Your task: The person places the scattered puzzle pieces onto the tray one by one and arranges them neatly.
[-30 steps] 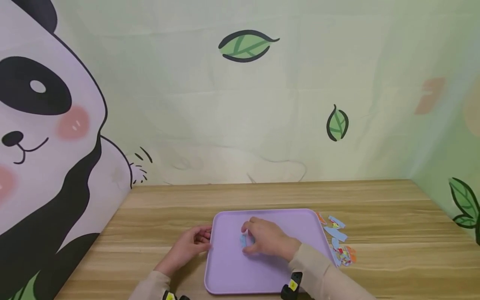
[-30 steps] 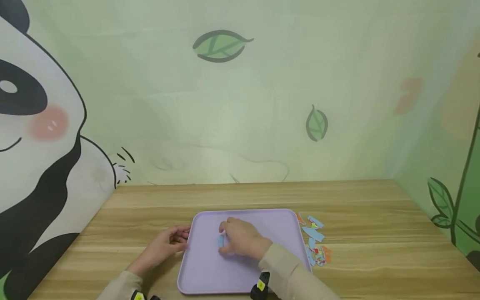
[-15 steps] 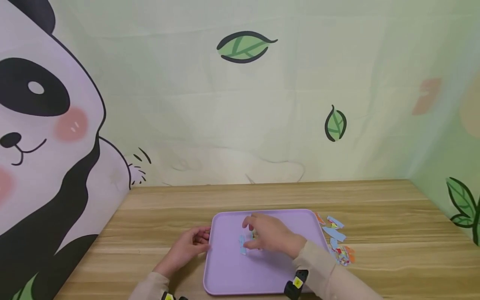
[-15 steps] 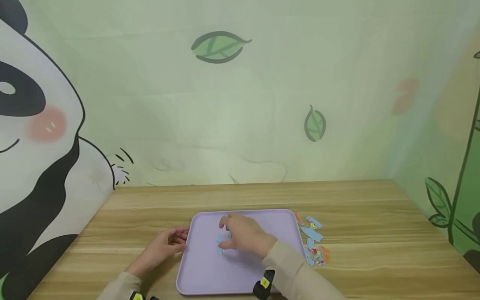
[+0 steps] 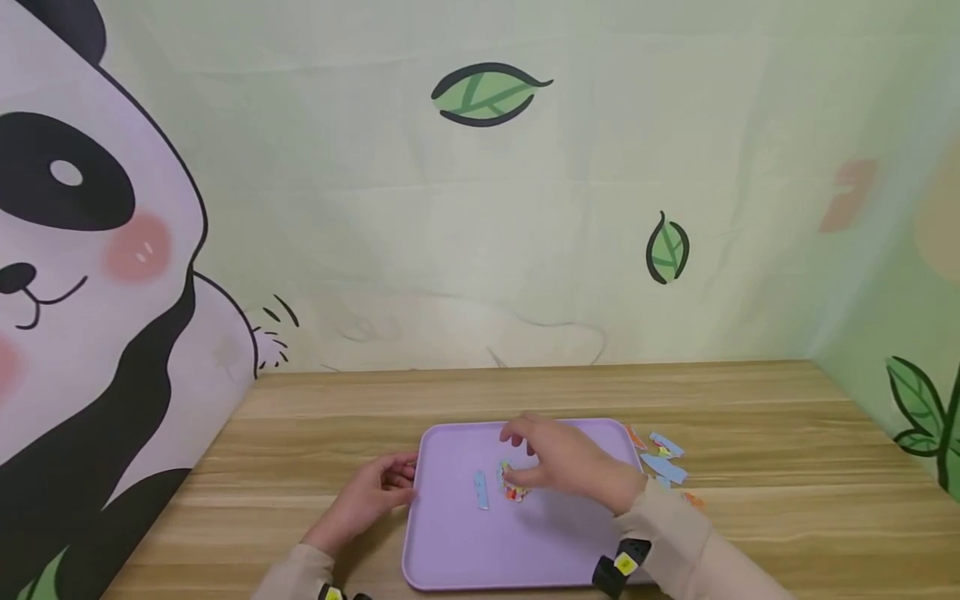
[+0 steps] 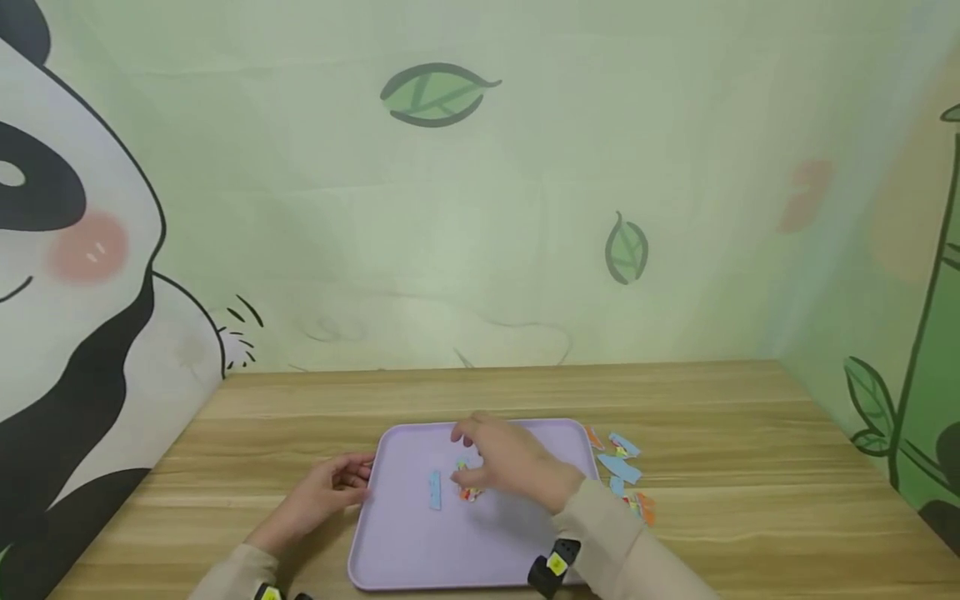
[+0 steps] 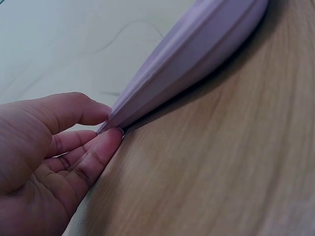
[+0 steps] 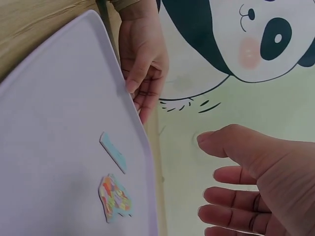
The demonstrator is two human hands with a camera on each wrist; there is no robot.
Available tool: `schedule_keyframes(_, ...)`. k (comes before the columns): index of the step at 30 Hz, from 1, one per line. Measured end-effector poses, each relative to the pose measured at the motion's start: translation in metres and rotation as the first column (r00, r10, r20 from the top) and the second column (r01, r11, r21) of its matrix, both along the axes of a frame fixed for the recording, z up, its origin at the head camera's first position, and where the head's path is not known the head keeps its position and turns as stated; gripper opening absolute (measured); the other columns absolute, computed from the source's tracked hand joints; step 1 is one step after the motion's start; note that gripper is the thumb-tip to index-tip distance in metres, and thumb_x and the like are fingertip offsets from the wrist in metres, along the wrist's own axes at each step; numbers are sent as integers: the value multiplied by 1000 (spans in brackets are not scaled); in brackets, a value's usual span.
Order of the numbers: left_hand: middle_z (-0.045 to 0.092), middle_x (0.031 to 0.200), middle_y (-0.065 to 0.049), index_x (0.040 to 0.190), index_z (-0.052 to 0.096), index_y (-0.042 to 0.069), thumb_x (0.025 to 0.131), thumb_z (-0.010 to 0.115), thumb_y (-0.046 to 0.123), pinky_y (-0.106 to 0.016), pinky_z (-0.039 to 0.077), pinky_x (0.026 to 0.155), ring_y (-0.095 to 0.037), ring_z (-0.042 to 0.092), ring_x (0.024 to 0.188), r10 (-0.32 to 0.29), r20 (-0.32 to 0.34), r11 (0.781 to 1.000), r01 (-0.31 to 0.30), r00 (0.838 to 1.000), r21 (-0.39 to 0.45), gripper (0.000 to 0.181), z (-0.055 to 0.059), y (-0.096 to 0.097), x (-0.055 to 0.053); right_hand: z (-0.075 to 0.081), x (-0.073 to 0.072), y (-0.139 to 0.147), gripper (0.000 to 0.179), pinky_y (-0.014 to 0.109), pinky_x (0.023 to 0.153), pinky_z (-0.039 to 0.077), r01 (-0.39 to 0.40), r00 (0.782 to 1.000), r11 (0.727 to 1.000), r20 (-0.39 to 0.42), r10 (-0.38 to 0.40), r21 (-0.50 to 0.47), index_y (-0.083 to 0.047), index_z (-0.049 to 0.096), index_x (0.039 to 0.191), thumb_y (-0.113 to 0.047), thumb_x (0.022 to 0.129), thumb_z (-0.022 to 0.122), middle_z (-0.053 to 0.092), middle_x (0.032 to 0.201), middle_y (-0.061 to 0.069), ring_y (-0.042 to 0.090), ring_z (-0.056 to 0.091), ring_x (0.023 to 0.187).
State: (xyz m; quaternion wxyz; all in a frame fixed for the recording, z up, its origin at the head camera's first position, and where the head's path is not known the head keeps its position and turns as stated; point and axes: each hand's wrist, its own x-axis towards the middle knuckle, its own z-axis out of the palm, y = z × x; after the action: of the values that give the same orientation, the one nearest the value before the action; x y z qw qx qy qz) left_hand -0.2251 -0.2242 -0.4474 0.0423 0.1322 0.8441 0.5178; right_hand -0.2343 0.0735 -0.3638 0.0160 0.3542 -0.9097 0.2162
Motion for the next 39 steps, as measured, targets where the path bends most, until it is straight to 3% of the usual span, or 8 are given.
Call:
schedule_keyframes(7, 63, 106, -21, 128, 51, -12, 82, 68, -1, -18, 52, 74, -16, 59, 88, 14, -1, 1000, -14, 1000, -8, 50, -1, 0, 0, 7, 5, 13, 35, 23, 71, 51, -15, 999, 1000, -41, 15, -15, -8, 62, 109, -23, 80, 74, 62, 102, 4, 17, 60, 84)
schedule_keyframes(19, 64, 106, -22, 128, 50, -13, 82, 69, 0, -18, 51, 73, -18, 59, 89, 26, -2, 1000, -26, 1000, -5, 52, 4, 3, 6, 12, 14, 40, 33, 21, 69, 51, 27, 995, 999, -100, -29, -30, -10, 62, 108, -25, 80, 75, 62, 100, 0, 13, 60, 83)
schedule_keyframes(28, 65, 104, -20, 127, 52, -12, 80, 69, -2, -18, 51, 74, -19, 60, 90, 52, -14, 998, -52, 999, -22, 51, 5, 6, 5, 16, 20, 62, 33, 20, 69, 51, 50, 995, 997, -82, -54, -50, -9, 62, 107, -23, 81, 75, 63, 101, 1, 11, 57, 83)
schedule_keyframes(39, 63, 111, -29, 126, 49, -19, 80, 66, -7, -23, 56, 80, -29, 65, 95, 44, -13, 999, -44, 999, 13, 51, 3, 8, 4, 13, 25, 85, 32, 19, 65, 49, 61, 991, 995, -118, -69, -77, -9, 62, 106, -22, 81, 75, 64, 100, 1, 10, 57, 82)
